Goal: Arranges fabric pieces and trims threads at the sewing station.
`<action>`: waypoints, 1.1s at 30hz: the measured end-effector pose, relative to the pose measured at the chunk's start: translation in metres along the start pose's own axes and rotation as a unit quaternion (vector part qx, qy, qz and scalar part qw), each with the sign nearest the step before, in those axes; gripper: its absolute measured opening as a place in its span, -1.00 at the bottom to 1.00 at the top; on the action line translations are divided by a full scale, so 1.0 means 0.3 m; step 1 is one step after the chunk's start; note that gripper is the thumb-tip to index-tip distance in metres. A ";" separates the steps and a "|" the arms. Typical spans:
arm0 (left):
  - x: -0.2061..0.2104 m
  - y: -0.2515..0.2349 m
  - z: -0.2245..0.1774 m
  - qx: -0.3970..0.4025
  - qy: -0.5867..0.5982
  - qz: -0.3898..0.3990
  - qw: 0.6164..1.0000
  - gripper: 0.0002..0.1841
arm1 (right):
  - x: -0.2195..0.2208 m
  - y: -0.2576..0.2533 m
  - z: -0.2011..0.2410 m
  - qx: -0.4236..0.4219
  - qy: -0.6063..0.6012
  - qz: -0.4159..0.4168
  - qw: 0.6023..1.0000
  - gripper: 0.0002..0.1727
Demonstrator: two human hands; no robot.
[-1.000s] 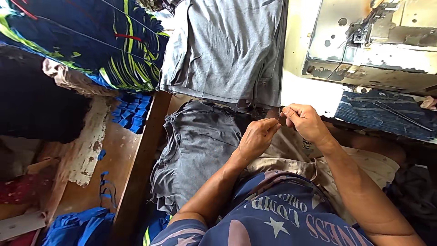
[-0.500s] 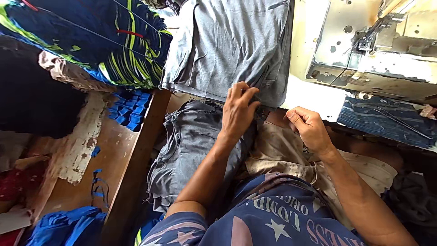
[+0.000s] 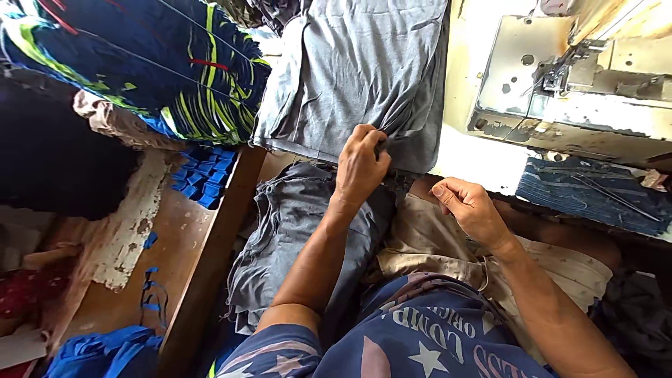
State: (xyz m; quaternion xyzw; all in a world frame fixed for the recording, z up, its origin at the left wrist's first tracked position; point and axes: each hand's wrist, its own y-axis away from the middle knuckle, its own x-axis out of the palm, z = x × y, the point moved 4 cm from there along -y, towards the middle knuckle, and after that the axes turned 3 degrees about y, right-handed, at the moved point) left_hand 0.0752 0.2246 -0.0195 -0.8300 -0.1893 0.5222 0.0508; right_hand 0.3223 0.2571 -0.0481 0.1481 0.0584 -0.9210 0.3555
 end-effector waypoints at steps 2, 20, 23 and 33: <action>-0.043 -0.025 0.033 -0.032 0.056 0.007 0.998 -0.75 | -0.006 0.001 -0.007 0.008 0.005 0.004 1.000 -0.69; -0.020 0.020 0.020 0.038 0.059 0.079 0.994 -0.72 | -0.002 -0.202 0.118 -0.011 0.072 -0.044 0.996 -0.47; -0.059 0.012 0.061 -0.005 0.169 0.093 0.981 -0.77 | 0.023 -0.292 0.090 0.023 0.136 0.012 0.990 -0.33; -0.088 0.045 0.073 0.019 0.104 -0.076 0.992 -0.76 | 0.054 -0.196 0.047 0.035 0.169 0.115 0.978 -0.63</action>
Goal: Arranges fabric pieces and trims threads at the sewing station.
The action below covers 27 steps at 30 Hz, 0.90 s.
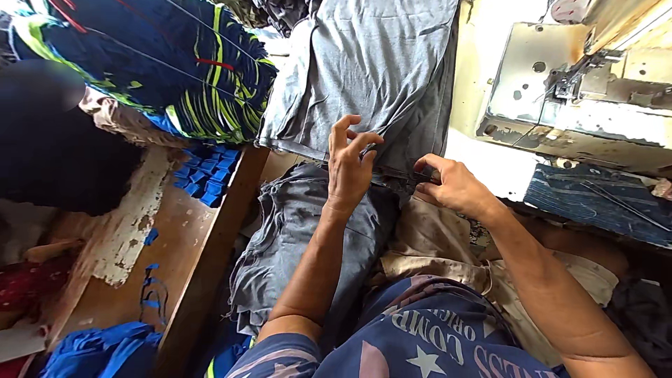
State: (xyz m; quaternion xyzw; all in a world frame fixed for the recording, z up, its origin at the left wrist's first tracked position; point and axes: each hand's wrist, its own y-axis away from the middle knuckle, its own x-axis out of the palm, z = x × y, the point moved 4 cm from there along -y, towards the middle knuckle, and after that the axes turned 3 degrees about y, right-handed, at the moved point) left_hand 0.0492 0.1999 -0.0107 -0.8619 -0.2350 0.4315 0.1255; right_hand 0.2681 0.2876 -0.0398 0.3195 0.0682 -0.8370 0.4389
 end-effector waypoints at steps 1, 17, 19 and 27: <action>0.010 0.008 -0.009 0.022 -0.010 -0.002 1.000 -0.77 | 0.004 0.015 -0.010 -0.004 -0.004 -0.001 1.000 -0.65; 0.154 0.141 -0.153 0.088 -0.030 0.025 0.995 -0.88 | -0.020 0.163 -0.079 -0.002 -0.079 -0.009 0.997 -0.78; 0.135 0.153 -0.188 0.083 -0.017 0.061 0.995 -0.87 | -0.040 0.170 -0.082 0.000 -0.097 -0.026 0.995 -0.77; 0.171 0.122 -0.211 0.025 -0.004 0.109 0.994 -0.63 | -0.009 0.169 -0.088 -0.001 -0.084 -0.008 0.996 -0.80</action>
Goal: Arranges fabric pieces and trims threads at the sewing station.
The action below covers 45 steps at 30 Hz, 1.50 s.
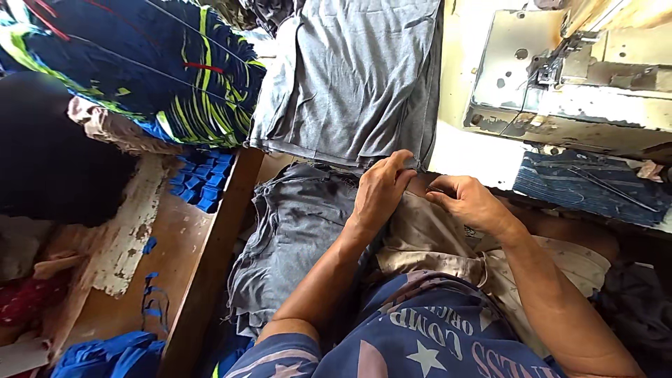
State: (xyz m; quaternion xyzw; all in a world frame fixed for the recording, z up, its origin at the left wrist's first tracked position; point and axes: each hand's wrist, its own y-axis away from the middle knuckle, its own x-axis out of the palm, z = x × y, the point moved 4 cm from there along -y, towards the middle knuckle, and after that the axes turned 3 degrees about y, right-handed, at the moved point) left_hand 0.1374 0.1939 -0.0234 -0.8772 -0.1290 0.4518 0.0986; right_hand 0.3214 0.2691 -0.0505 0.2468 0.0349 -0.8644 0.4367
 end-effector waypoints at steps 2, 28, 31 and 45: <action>0.022 -0.025 -0.002 -0.022 -0.010 0.040 0.999 -0.42 | 0.009 0.005 -0.010 0.004 0.007 0.010 1.000 -0.79; 0.056 0.152 0.029 -0.003 0.133 0.019 0.991 -0.88 | 0.087 -0.069 -0.003 0.062 -0.006 -0.039 0.997 -0.51; 0.057 0.154 0.027 -0.004 0.146 0.016 0.989 -0.88 | 0.109 -0.079 0.008 0.057 -0.001 -0.054 0.997 -0.55; -0.171 0.026 0.135 0.030 0.003 0.008 1.000 -0.38 | 0.064 0.015 -0.040 0.008 -0.041 -0.072 0.997 -0.73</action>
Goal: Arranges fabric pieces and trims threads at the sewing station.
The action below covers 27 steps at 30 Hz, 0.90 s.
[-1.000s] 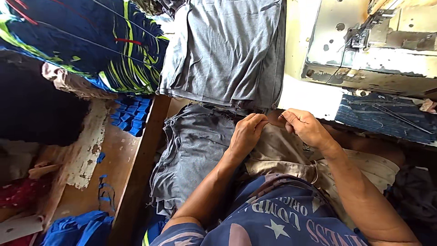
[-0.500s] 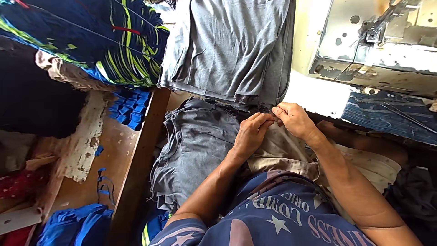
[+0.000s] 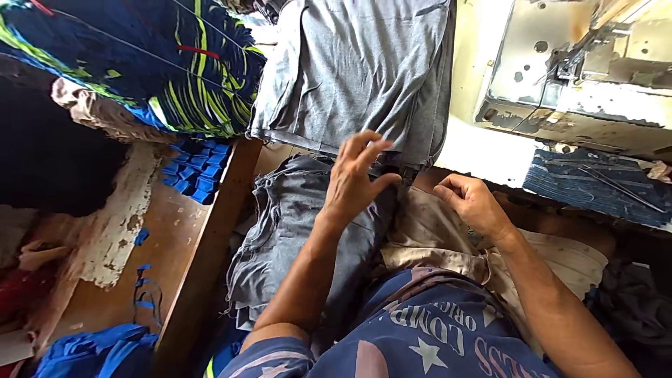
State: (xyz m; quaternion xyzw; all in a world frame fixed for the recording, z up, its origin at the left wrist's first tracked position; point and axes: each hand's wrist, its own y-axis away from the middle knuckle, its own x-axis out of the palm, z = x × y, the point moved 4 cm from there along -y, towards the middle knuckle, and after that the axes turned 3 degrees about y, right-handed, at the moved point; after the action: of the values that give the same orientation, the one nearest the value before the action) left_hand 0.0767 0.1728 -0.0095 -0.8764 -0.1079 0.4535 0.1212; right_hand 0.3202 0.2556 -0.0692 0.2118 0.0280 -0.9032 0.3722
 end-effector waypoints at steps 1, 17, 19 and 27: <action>-0.002 -0.031 0.039 -0.011 -0.045 -0.005 0.999 -0.19 | 0.007 0.014 0.000 0.003 -0.004 0.000 1.000 -0.74; 0.239 -0.338 -0.054 -0.045 -0.139 -0.013 0.989 -0.76 | -0.014 0.031 -0.023 -0.008 -0.046 0.019 0.999 -0.74; 0.260 -0.326 -0.067 -0.044 -0.139 -0.019 0.989 -0.76 | -0.024 0.045 -0.041 0.000 -0.049 0.009 0.999 -0.75; 0.277 -0.265 -0.090 -0.064 -0.123 0.015 0.990 -0.71 | -0.010 0.096 -0.078 0.019 -0.073 -0.007 0.997 -0.77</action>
State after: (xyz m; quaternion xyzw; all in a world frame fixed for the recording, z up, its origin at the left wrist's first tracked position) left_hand 0.1396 0.2699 -0.0337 -0.8213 -0.1375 0.5520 0.0435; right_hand 0.3503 0.2416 -0.0860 0.1527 -0.0151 -0.9193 0.3624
